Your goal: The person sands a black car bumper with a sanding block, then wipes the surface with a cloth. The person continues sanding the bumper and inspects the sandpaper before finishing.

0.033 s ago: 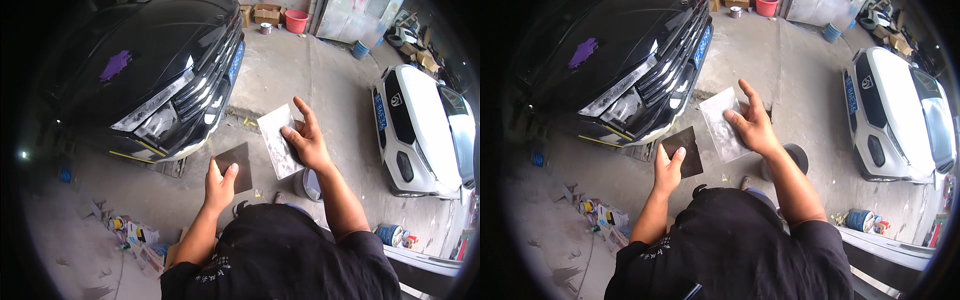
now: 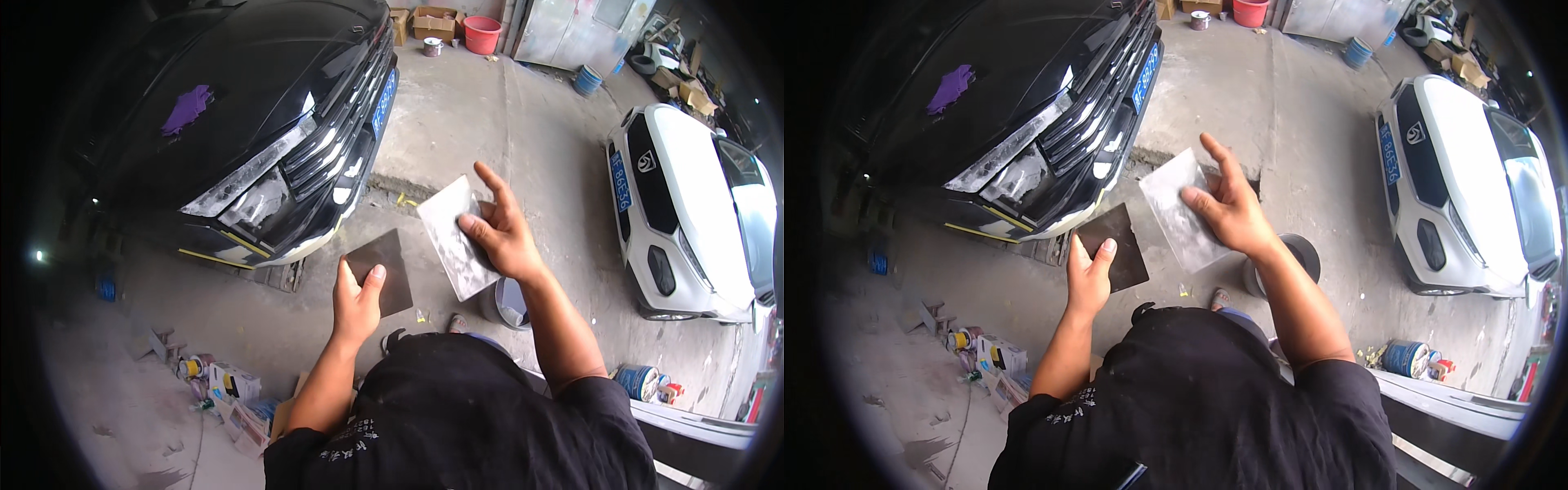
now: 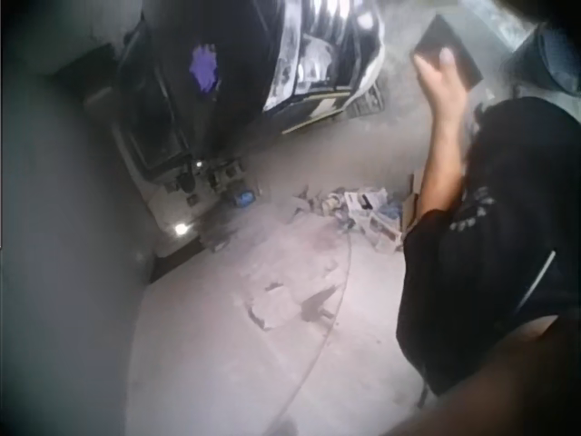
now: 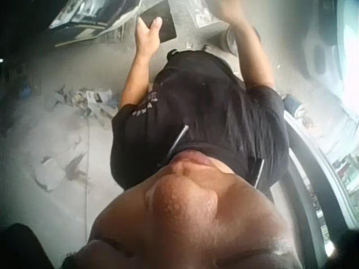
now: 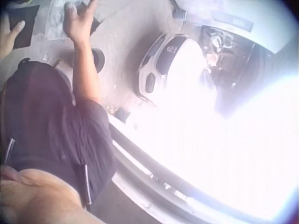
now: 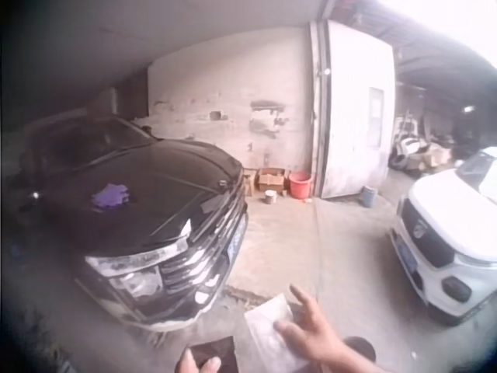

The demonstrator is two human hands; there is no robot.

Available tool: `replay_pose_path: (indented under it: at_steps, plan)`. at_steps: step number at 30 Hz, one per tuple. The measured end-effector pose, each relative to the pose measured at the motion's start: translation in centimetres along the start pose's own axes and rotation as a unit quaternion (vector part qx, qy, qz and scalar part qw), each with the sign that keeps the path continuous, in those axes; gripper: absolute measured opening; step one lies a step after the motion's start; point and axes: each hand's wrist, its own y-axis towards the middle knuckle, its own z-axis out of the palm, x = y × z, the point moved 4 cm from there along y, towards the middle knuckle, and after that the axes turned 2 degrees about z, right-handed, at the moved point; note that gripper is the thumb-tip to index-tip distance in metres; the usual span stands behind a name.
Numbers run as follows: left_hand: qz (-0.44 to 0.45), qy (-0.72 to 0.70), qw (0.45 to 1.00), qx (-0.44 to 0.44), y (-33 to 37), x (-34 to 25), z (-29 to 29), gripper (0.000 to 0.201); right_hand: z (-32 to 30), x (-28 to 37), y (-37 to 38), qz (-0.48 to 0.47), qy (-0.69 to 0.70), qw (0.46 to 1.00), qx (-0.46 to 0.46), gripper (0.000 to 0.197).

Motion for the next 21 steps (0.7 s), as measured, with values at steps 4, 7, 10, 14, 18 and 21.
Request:
replay_pose_path:
  at_steps: [4, 7, 10, 14, 18, 21]
  plan:
    - [-0.011, -0.106, 0.993, -0.054, 0.7, -0.1, 0.7, 0.028, 0.0, -4.6, -3.2, 0.031, -0.134, 0.985, 0.105, 0.074]
    - [-0.011, -0.018, 0.999, 0.032, 0.0, 1.1, 1.3, 0.031, 0.1, -4.2, -2.2, 0.048, -0.041, 0.997, 0.038, 0.073]
    - [-0.010, -0.046, 0.998, 0.042, 0.0, 0.4, 1.6, 0.029, -1.4, -1.2, 0.1, 0.013, 0.053, 0.998, -0.025, 0.072]
    - [-0.068, -0.094, 0.993, -0.007, 0.7, 1.4, 0.7, 0.024, -2.7, -1.5, -1.5, 0.038, -0.033, 0.999, -0.013, 0.070]
    - [-0.136, -0.131, 0.981, 0.046, 1.2, 3.2, -0.3, 0.050, -1.8, -3.0, -2.7, 0.046, -0.055, 0.997, 0.024, 0.071]
    - [-0.139, -0.062, 0.985, 0.076, 1.8, 2.7, 0.3, 0.030, -0.7, -3.1, -3.1, 0.052, -0.078, 0.993, 0.067, 0.070]
